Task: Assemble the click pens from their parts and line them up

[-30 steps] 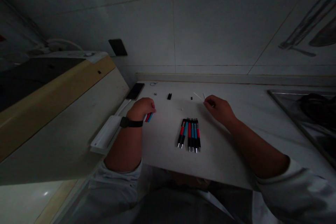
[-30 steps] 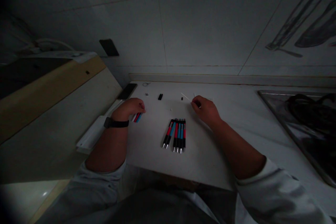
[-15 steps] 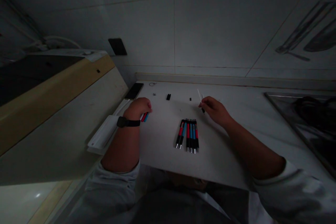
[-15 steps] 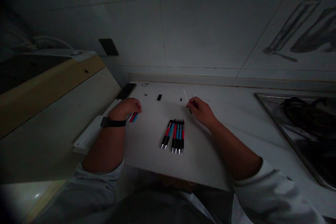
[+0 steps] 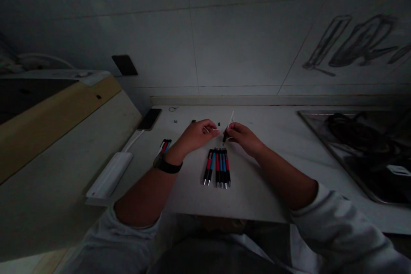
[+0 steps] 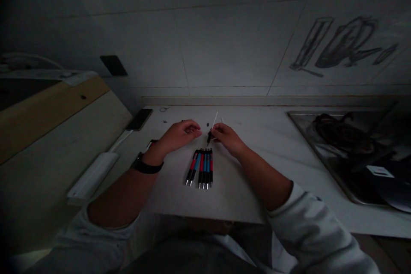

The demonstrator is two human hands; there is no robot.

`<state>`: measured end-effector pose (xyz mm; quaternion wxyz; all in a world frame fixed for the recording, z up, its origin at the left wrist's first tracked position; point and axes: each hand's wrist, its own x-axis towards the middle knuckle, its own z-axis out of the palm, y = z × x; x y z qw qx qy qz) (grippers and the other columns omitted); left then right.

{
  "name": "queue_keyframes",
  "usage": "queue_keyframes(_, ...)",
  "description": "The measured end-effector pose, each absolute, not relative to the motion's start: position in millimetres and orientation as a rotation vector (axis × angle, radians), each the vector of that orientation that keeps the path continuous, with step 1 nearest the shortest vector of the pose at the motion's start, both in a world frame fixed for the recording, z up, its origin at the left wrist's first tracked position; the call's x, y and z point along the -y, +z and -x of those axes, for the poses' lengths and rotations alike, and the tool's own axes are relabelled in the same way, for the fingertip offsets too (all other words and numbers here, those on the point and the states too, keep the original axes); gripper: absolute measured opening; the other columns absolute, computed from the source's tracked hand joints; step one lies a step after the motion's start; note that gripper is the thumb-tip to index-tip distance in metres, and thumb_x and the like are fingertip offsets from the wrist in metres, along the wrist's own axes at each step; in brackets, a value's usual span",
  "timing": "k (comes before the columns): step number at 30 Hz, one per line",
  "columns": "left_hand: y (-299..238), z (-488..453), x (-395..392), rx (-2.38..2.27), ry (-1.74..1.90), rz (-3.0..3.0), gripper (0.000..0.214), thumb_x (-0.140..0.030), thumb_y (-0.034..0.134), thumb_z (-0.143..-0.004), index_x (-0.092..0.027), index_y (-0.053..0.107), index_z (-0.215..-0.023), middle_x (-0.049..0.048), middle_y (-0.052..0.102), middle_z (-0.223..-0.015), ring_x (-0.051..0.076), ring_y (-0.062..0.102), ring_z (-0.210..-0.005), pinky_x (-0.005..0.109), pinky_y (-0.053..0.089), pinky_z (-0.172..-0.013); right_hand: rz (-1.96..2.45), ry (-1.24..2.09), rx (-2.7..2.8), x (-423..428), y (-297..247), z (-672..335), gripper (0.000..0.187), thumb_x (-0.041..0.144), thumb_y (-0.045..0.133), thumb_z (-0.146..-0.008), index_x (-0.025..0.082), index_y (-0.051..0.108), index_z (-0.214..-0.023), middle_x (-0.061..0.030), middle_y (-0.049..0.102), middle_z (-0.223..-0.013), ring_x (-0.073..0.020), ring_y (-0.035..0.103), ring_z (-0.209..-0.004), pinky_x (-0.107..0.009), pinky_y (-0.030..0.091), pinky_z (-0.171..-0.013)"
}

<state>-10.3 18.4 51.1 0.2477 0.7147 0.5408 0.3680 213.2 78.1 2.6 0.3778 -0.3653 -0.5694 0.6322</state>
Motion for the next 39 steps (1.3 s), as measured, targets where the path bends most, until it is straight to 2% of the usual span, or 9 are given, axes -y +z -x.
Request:
queue_keyframes(3, 40.7, -21.1, -23.9, -1.526, 0.942, -1.98, 0.026, -0.038, 0.082, -0.083, -0.023, 0.07, -0.1, 0.0031, 0.075, -0.09, 0.019, 0.07, -0.079, 0.029, 0.053, -0.072, 0.872, 1.693, 1.34, -74.7, 3.1, -210.5, 0.04, 0.05, 0.086, -0.07, 0.022, 0.061, -0.086, 0.0008, 0.069, -0.087, -0.0139, 0.064, -0.079, -0.03, 0.053, -0.077)
queue_keyframes(8, 28.8, -28.1, -27.7, -1.623, 0.952, -1.978, 0.02, -0.025, 0.081, -0.082, -0.023, 0.068, -0.097, 0.0034, 0.076, -0.089, 0.019, 0.071, -0.08, 0.029, 0.053, -0.071, 0.831, 1.705, 1.214, -74.3, 3.8, -209.7, 0.041, 0.05, 0.088, -0.07, 0.022, 0.062, -0.084, 0.0008, 0.07, -0.088, -0.0144, 0.066, -0.08, -0.032, 0.054, -0.081)
queue_keyframes(14, 14.7, -15.9, -30.4, -1.621, 0.894, -1.962, 0.016, -0.026, 0.08, -0.081, -0.022, 0.071, -0.094, 0.0036, 0.076, -0.088, 0.02, 0.071, -0.081, 0.03, 0.053, -0.072, 0.835, 1.646, 1.146, -81.2, -0.7, -212.3, 0.041, 0.05, 0.088, -0.069, 0.023, 0.061, -0.083, -0.0011, 0.073, -0.092, -0.0153, 0.067, -0.083, -0.033, 0.055, -0.082)
queue_keyframes(21, 13.9, -17.4, -33.3, -1.566, 1.12, -1.747, 0.018, -0.029, 0.077, -0.082, -0.021, 0.066, -0.093, 0.0027, 0.075, -0.098, 0.017, 0.069, -0.08, 0.029, 0.054, -0.076, 0.897, 1.635, 1.24, -77.9, 1.8, -211.4, 0.039, 0.051, 0.085, -0.071, 0.023, 0.062, -0.084, -0.0033, 0.075, -0.099, -0.017, 0.069, -0.087, -0.032, 0.054, -0.079)
queue_keyframes(28, 13.2, -23.6, -34.1, -1.448, 1.252, -1.66, 0.017, -0.024, 0.076, -0.08, -0.02, 0.061, -0.088, 0.0031, 0.072, -0.09, 0.017, 0.069, -0.083, 0.03, 0.054, -0.08, 0.877, 1.652, 1.26, -69.9, 4.9, -206.7, 0.036, 0.049, 0.084, -0.072, 0.023, 0.063, -0.084, -0.0025, 0.074, -0.098, -0.017, 0.068, -0.088, -0.031, 0.053, -0.078)
queue_keyframes(32, 11.2, -23.4, -35.5, -1.439, 1.248, -1.637, 0.018, -0.024, 0.076, -0.079, -0.02, 0.061, -0.088, 0.0026, 0.072, -0.088, 0.016, 0.068, -0.081, 0.029, 0.054, -0.078, 0.873, 1.642, 1.271, -70.7, 10.0, -208.8, 0.035, 0.05, 0.082, -0.074, 0.024, 0.061, -0.084, -0.0033, 0.073, -0.104, -0.0182, 0.068, -0.093, -0.032, 0.054, -0.081)
queue_keyframes(35, 10.6, -19.9, -36.5, -1.455, 1.25, -1.628, 0.018, -0.024, 0.076, -0.079, -0.019, 0.062, -0.088, 0.002, 0.072, -0.087, 0.015, 0.067, -0.079, 0.028, 0.053, -0.076, 0.91, 1.488, 1.321, -83.0, 18.1, -221.1, 0.034, 0.052, 0.076, -0.078, 0.025, 0.058, -0.088, -0.0037, 0.073, -0.107, -0.0183, 0.068, -0.092, -0.035, 0.055, -0.083)
queue_keyframes(39, 12.9, -13.4, -37.6, -1.474, 1.287, -1.585, 0.018, -0.027, 0.076, -0.079, -0.019, 0.062, -0.089, 0.0023, 0.07, -0.086, 0.015, 0.066, -0.079, 0.027, 0.053, -0.075, 1.096, 0.969, 1.515, -115.7, 28.3, -249.6, 0.027, 0.05, 0.064, -0.086, 0.026, 0.055, -0.095, -0.0042, 0.072, -0.097, -0.0183, 0.066, -0.086, -0.034, 0.054, -0.078)
